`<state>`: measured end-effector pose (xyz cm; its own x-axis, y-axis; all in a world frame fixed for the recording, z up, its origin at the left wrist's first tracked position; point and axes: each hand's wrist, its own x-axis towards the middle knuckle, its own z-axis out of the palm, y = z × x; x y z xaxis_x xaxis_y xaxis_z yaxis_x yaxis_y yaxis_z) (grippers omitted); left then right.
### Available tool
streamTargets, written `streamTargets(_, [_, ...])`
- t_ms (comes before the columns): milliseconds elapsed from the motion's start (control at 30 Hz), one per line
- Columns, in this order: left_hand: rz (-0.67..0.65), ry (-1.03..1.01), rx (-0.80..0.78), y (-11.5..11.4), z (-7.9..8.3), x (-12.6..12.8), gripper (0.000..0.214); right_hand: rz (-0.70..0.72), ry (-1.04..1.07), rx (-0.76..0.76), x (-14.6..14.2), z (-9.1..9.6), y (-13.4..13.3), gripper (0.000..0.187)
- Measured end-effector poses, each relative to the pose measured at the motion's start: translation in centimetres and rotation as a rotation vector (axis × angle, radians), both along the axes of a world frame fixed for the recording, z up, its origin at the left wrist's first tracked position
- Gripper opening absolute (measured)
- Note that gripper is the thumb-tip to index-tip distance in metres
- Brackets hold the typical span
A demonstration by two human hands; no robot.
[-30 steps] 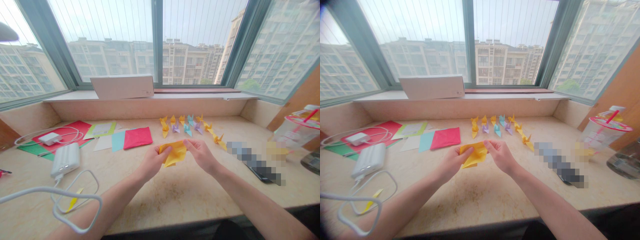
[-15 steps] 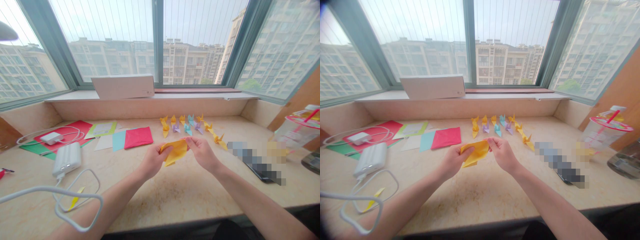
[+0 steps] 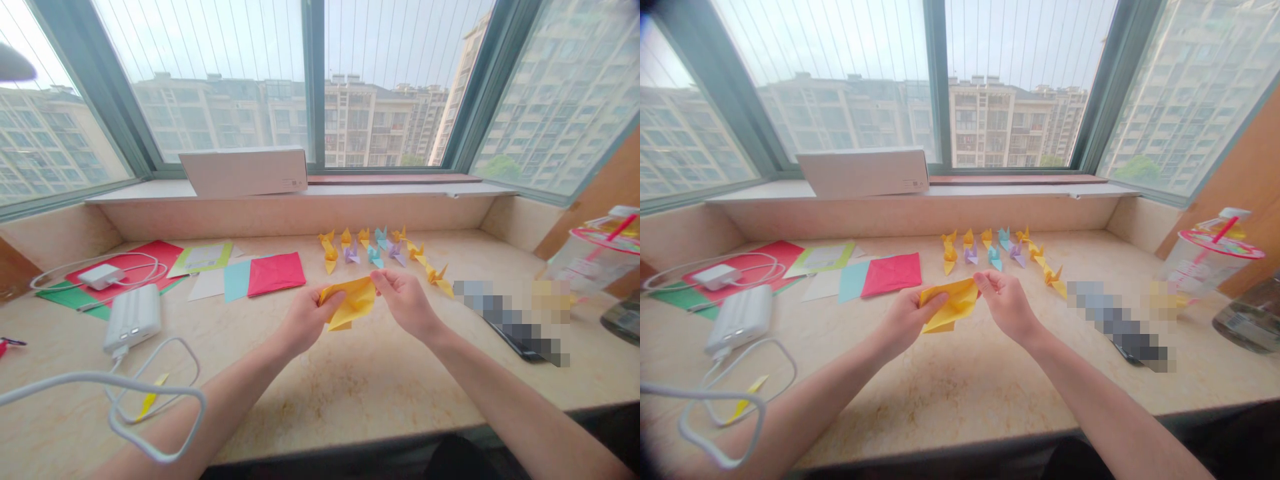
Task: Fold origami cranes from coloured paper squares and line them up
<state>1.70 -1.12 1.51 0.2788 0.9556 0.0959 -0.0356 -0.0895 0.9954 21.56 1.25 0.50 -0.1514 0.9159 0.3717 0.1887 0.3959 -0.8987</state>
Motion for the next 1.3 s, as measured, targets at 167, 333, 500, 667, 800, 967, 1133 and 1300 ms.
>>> streamTargets(167, [-0.004, -0.002, -0.013, -0.11, 0.02, 0.01, 0.021, -0.064, -0.161, 0.108, 0.41, 0.24, -0.22, 0.036])
streamTargets(333, [-0.019, 0.027, -0.036, -0.36, 0.14, -0.13, 0.024, -0.056, -0.247, 0.175, 0.67, 0.25, -0.11, 0.033])
streamTargets(500, [0.027, 0.041, -0.031, -0.32, -0.27, -0.17, 0.033, -0.015, -0.28, 0.166, 0.75, -0.2, 0.3, 0.031])
streamTargets(667, [0.131, 0.039, -0.038, -0.39, -0.29, 0.06, 0.037, 0.058, -0.231, 0.112, 0.41, -0.24, 0.1, 0.032])
streamTargets(800, [0.202, 0.002, -0.019, -0.3, 0.01, 0.03, 0.034, 0.084, -0.221, 0.078, 0.04, 0.16, -0.32, 0.024])
streamTargets(967, [0.221, -0.001, -0.001, -0.13, 0.06, -0.11, 0.032, 0.12, -0.191, 0.047, -0.14, 0.33, -0.49, 0.023])
streamTargets(1133, [0.222, -0.012, -0.018, -0.15, -0.06, -0.1, 0.034, 0.101, -0.169, 0.022, -0.04, 0.32, -0.55, 0.027])
streamTargets(1300, [0.196, -0.001, -0.048, -0.29, -0.01, 0.05, 0.035, 0.114, -0.095, -0.02, 0.09, 0.42, -0.5, 0.026])
